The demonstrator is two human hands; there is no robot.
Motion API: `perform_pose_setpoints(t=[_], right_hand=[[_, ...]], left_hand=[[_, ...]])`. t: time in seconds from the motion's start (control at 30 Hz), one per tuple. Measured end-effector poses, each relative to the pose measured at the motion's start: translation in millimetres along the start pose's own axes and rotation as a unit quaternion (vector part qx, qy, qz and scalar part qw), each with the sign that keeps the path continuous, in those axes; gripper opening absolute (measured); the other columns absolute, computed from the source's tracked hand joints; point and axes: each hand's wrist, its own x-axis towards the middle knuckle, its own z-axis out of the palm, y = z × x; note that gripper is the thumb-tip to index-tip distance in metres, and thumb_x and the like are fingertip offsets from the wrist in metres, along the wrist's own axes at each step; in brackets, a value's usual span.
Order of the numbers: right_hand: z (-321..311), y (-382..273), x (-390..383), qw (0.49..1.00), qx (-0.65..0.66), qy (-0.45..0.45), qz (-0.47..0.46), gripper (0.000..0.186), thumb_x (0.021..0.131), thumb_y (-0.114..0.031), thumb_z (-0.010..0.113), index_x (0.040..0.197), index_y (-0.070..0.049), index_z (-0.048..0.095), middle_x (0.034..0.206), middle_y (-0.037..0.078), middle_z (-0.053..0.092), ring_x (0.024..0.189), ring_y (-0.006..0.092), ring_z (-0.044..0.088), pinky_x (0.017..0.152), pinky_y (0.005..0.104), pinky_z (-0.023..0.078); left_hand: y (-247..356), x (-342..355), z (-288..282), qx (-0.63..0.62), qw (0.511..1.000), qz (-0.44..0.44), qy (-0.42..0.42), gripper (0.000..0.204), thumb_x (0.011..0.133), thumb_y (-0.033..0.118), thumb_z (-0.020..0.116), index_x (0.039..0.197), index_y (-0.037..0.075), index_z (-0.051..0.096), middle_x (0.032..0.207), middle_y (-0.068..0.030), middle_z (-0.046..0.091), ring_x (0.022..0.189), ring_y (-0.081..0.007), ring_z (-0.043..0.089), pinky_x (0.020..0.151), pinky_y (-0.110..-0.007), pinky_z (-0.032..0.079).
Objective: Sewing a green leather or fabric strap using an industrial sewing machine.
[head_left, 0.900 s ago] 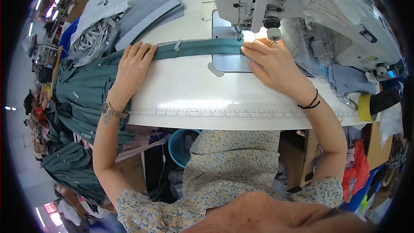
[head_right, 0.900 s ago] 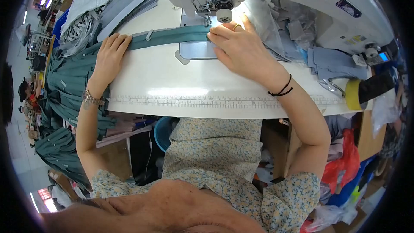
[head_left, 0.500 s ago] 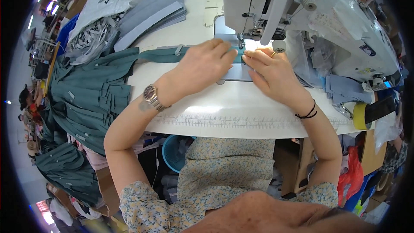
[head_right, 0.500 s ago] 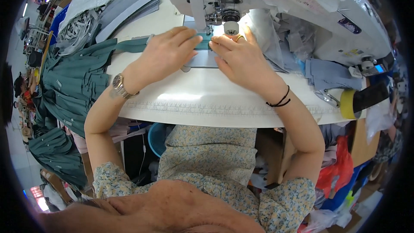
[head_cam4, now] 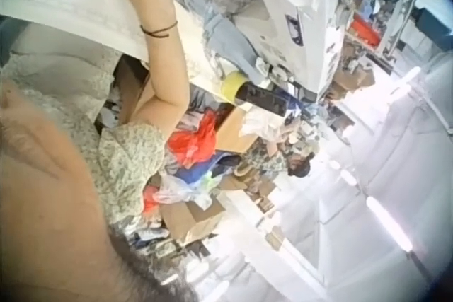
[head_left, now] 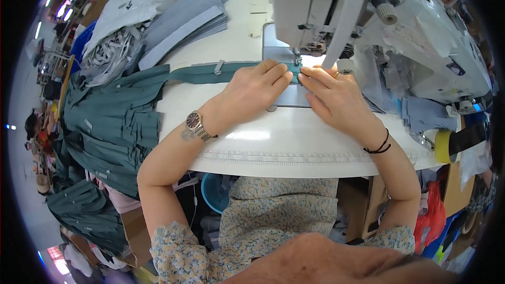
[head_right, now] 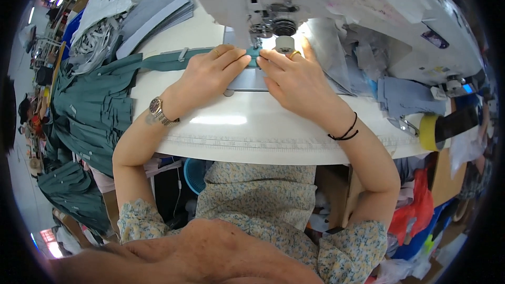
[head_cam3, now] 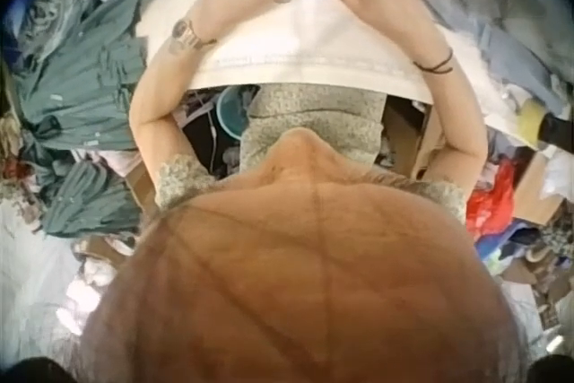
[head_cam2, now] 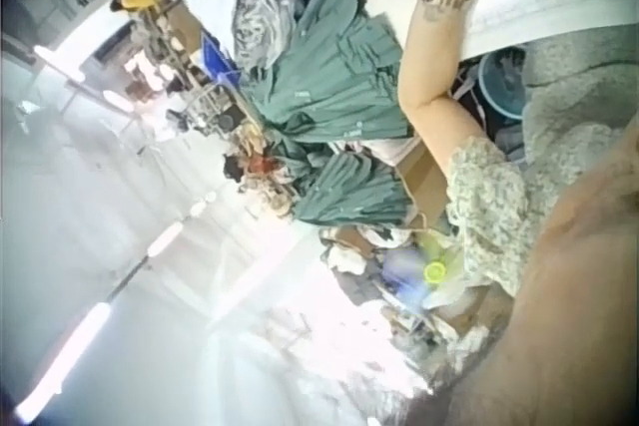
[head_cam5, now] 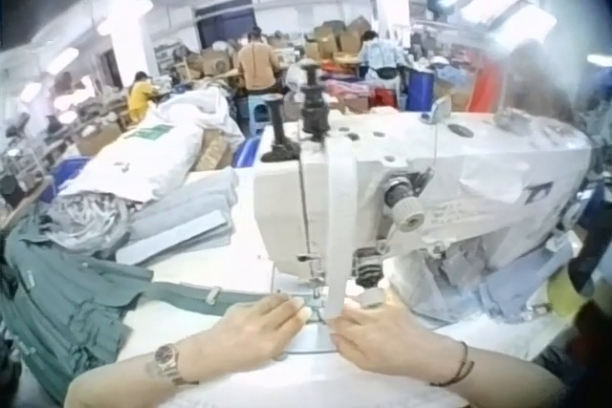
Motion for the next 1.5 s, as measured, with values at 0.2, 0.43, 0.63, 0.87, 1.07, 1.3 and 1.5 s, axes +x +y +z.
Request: perform_pose_setpoints(t=[0.2, 0.43, 0.63, 0.87, 1.07, 1.3, 1.5], right_hand=[[-2.0, 4.4, -4.3, 0.999, -0.032, -0.01, -0.008, 0.036, 0.088, -0.015, 0.065, 0.122, -0.004, 0.066, 0.13, 0.005, 0.062, 0.113, 0.0244, 0.061, 0.078, 0.0387, 0.044], [-2.9, 0.1, -1.0, 1.0, -0.011, -0.015, -0.006, 0.036, 0.089, -0.014, 0.063, 0.123, -0.003, 0.065, 0.131, 0.005, 0.062, 0.12, 0.0245, 0.058, 0.082, 0.0386, 0.044], [-0.4, 1.8, -1.3, 1.0, -0.008, 0.0, -0.006, 0.036, 0.088, -0.015, 0.064, 0.122, -0.004, 0.065, 0.13, 0.004, 0.061, 0.11, 0.0245, 0.061, 0.094, 0.0484, 0.041], [-4.6, -2.1, 2.0, 1.0, 0.006, -0.023, 0.009, 0.036, 0.087, -0.013, 0.064, 0.122, -0.004, 0.066, 0.13, 0.005, 0.062, 0.109, 0.0229, 0.062, 0.083, 0.0399, 0.043], [-0.9, 3.4, -3.5, 1.0, -0.002, 0.0, 0.003, 0.033, 0.087, -0.014, 0.064, 0.119, -0.005, 0.066, 0.128, 0.005, 0.062, 0.099, 0.0242, 0.064, 0.08, 0.0407, 0.045], [0.1, 2.3, -2.8, 1.0, 0.009, -0.002, 0.005, 0.033, 0.088, -0.016, 0.064, 0.119, -0.005, 0.066, 0.129, 0.006, 0.062, 0.095, 0.0272, 0.066, 0.078, 0.043, 0.047], [-0.6, 3.1, -2.6, 1.0, 0.008, 0.018, -0.007, 0.03, 0.088, -0.016, 0.065, 0.116, -0.005, 0.065, 0.126, 0.008, 0.06, 0.098, 0.0284, 0.063, 0.078, 0.0439, 0.047]], left_hand=[[-20.3, 3.7, -18.0, -0.124, 0.99, -0.071, -0.002, 0.013, 0.085, 0.011, 0.072, 0.096, 0.005, 0.072, 0.102, -0.0076, 0.072, 0.095, -0.0249, 0.067, 0.077, -0.035, 0.058], [-148.7, -23.1, -32.4, 0.042, 0.955, -0.286, 0.066, 0.018, 0.085, 0.017, 0.075, 0.095, 0.003, 0.072, 0.091, -0.0086, 0.072, 0.082, -0.021, 0.066, 0.074, -0.03, 0.052], [-176.6, -31.7, -35.7, -0.235, 0.836, -0.496, 0.006, 0.022, 0.084, 0.019, 0.076, 0.097, 0.002, 0.077, 0.086, -0.0035, 0.074, 0.076, -0.0096, 0.062, 0.071, -0.026, 0.049], [-118.1, -20.4, -25.9, -0.008, 0.969, -0.222, 0.105, 0.009, 0.083, 0.009, 0.073, 0.089, 0.003, 0.073, 0.09, -0.0103, 0.071, 0.079, -0.0237, 0.066, 0.069, -0.032, 0.053], [-17.2, 14.0, -9.4, -0.032, 0.995, 0.086, 0.039, 0.013, 0.075, 0.007, 0.064, 0.087, 0.003, 0.06, 0.103, -0.011, 0.067, 0.096, -0.0248, 0.065, 0.076, -0.033, 0.057], [-8.9, 10.5, -3.4, -0.084, 0.996, 0.012, -0.022, 0.022, 0.076, 0.006, 0.065, 0.098, 0.003, 0.065, 0.104, -0.0075, 0.066, 0.101, -0.0224, 0.064, 0.08, -0.033, 0.057], [-4.9, 8.8, 1.6, -0.068, 0.997, 0.021, 0.019, 0.035, 0.075, 0.005, 0.066, 0.11, 0.003, 0.068, 0.111, -0.0051, 0.066, 0.103, -0.0235, 0.062, 0.083, -0.033, 0.056]])
